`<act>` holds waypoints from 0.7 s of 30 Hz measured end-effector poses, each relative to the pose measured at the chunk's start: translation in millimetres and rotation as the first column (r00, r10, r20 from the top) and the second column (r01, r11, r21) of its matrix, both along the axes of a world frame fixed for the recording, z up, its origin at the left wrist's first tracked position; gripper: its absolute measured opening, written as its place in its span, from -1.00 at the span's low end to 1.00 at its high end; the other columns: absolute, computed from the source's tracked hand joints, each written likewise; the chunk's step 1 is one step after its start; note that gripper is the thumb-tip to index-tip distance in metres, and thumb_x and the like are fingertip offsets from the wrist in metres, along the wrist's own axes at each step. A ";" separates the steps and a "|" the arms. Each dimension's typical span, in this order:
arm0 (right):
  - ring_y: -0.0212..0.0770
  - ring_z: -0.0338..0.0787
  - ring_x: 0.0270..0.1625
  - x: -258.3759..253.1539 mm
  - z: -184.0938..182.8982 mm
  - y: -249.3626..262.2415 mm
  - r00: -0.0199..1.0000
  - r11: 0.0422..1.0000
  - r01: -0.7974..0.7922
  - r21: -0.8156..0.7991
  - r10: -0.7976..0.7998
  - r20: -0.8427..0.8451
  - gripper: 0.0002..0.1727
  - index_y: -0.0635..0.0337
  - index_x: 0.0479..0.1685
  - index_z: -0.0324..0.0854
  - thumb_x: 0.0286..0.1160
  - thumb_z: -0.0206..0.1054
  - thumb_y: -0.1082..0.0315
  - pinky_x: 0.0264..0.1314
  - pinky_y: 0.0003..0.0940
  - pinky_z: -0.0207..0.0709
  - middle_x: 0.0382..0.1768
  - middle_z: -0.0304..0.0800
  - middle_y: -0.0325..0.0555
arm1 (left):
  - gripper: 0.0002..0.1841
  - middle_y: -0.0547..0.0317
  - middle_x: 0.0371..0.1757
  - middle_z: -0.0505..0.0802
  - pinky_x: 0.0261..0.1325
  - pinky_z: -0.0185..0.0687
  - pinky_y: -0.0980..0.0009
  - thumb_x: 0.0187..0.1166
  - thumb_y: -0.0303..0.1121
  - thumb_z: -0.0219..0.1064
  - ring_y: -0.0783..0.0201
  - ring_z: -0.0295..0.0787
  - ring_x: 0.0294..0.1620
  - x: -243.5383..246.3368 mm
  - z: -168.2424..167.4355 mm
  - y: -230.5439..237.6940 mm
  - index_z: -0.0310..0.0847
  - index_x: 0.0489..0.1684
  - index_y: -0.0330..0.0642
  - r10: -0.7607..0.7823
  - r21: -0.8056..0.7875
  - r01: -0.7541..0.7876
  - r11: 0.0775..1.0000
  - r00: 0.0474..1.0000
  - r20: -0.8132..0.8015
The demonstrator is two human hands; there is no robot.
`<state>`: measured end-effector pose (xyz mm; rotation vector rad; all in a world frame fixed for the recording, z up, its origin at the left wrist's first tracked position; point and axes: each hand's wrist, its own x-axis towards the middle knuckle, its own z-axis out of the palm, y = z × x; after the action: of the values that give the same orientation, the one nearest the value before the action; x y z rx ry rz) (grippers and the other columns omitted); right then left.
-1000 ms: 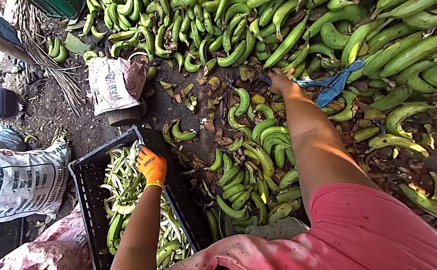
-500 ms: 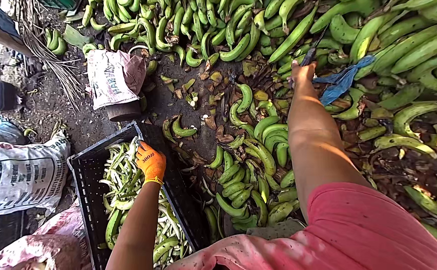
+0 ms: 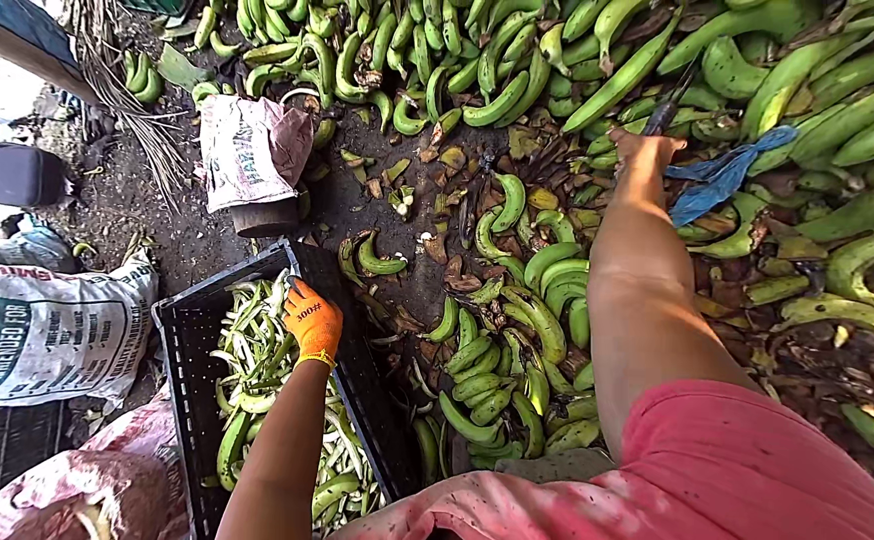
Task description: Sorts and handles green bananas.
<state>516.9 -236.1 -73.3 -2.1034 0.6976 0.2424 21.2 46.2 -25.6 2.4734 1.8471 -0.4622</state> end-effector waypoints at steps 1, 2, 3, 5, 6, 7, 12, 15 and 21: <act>0.06 0.60 0.51 -2.8 5.1 -7.3 1.000 1.000 -0.013 0.026 0.014 -0.011 0.22 0.34 0.78 0.08 0.10 0.72 -0.03 0.48 0.00 0.51 0.58 0.47 0.26 | -0.09 -0.32 0.71 0.39 0.52 0.38 -0.22 0.47 -0.15 0.35 -0.26 0.36 0.68 1.1 0.5 0.0 -0.02 0.85 -0.28 0.003 -0.005 -0.003 1.000 1.000 0.004; 0.03 0.64 0.37 -6.0 7.6 -13.7 1.000 0.998 -0.020 0.058 0.021 -0.019 0.14 0.31 0.73 0.19 0.13 0.72 -0.04 0.34 0.00 0.53 0.51 0.51 0.24 | -0.08 -0.32 0.72 0.38 0.52 0.38 -0.23 0.46 -0.16 0.36 -0.27 0.35 0.68 1.3 1.1 -0.2 -0.02 0.86 -0.28 0.006 -0.011 -0.006 1.000 1.000 0.010; 0.01 0.66 0.29 -10.9 9.9 -19.8 0.999 0.996 -0.031 0.081 0.034 -0.035 0.10 0.29 0.71 0.25 0.15 0.71 -0.04 0.25 0.00 0.55 0.48 0.53 0.22 | -0.07 -0.33 0.72 0.37 0.51 0.38 -0.24 0.45 -0.16 0.37 -0.28 0.34 0.69 0.9 1.4 -0.2 -0.03 0.86 -0.28 0.009 -0.017 -0.009 1.000 1.000 0.014; -0.06 0.67 0.14 -26.8 17.7 -29.8 0.994 0.989 -0.050 0.142 0.063 -0.084 0.06 0.24 0.72 0.24 0.19 0.69 -0.02 0.11 -0.07 0.59 0.40 0.57 0.17 | -0.07 -0.35 0.72 0.37 0.49 0.39 -0.26 0.44 -0.17 0.39 -0.30 0.34 0.68 -0.2 1.6 0.1 -0.02 0.85 -0.29 0.011 -0.018 -0.010 1.000 1.000 0.026; -0.20 0.60 -0.10 -38.4 17.6 -34.8 0.990 0.984 -0.065 0.165 0.085 -0.114 -0.01 0.17 0.66 0.30 0.22 0.66 -0.07 -0.12 -0.21 0.53 0.20 0.61 0.05 | -0.07 -0.35 0.71 0.38 0.48 0.40 -0.26 0.44 -0.17 0.39 -0.30 0.35 0.67 -0.9 1.3 -0.1 -0.01 0.85 -0.30 0.009 -0.015 -0.009 1.000 1.000 0.026; -0.30 0.51 -0.31 -51.3 15.7 -41.0 0.985 0.978 -0.078 0.192 0.106 -0.137 -0.11 0.10 0.55 0.39 0.22 0.64 -0.11 -0.32 -0.33 0.44 -0.02 0.58 -0.08 | -0.07 -0.36 0.70 0.39 0.48 0.41 -0.26 0.44 -0.16 0.39 -0.29 0.36 0.67 -0.8 1.1 -0.9 -0.01 0.85 -0.30 0.008 -0.013 -0.008 1.000 1.000 0.030; -0.47 0.40 -0.65 -119.9 22.5 -49.8 0.981 0.818 -0.119 0.563 0.183 -0.059 -0.59 -0.06 0.16 0.52 0.45 0.51 0.06 -0.63 -0.54 0.35 -0.43 0.52 -0.31 | -0.06 -0.35 0.71 0.38 0.49 0.39 -0.27 0.42 -0.16 0.41 -0.30 0.34 0.68 1.0 2.9 -0.7 0.00 0.84 -0.29 0.010 -0.021 -0.009 1.000 0.999 0.035; -0.50 0.52 -0.65 -156.7 52.1 -20.7 0.900 0.582 -0.393 0.712 0.401 0.169 -0.77 0.04 0.00 0.52 0.46 0.42 0.31 -0.63 -0.56 0.47 -0.49 0.64 -0.34 | -0.06 -0.38 0.69 0.38 0.47 0.40 -0.29 0.42 -0.17 0.41 -0.32 0.36 0.67 1.1 0.7 -1.5 0.00 0.84 -0.30 0.000 -0.012 0.001 1.000 0.999 0.046; -0.28 0.86 -0.08 -264.8 150.0 129.3 0.295 -0.147 -0.816 0.559 0.725 0.622 -0.19 0.39 0.27 0.61 -0.21 0.76 0.33 0.07 -0.23 0.81 -0.04 0.88 0.00 | -0.07 -0.40 0.67 0.41 0.47 0.39 -0.32 0.38 -0.15 0.43 -0.35 0.37 0.65 -0.2 3.8 -6.8 0.08 0.81 -0.30 -0.014 0.026 0.011 1.000 0.995 0.102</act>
<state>252.1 -106.8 76.7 -1.1718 -0.8785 0.9481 20.9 39.4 -21.8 2.4753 1.8109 -0.3081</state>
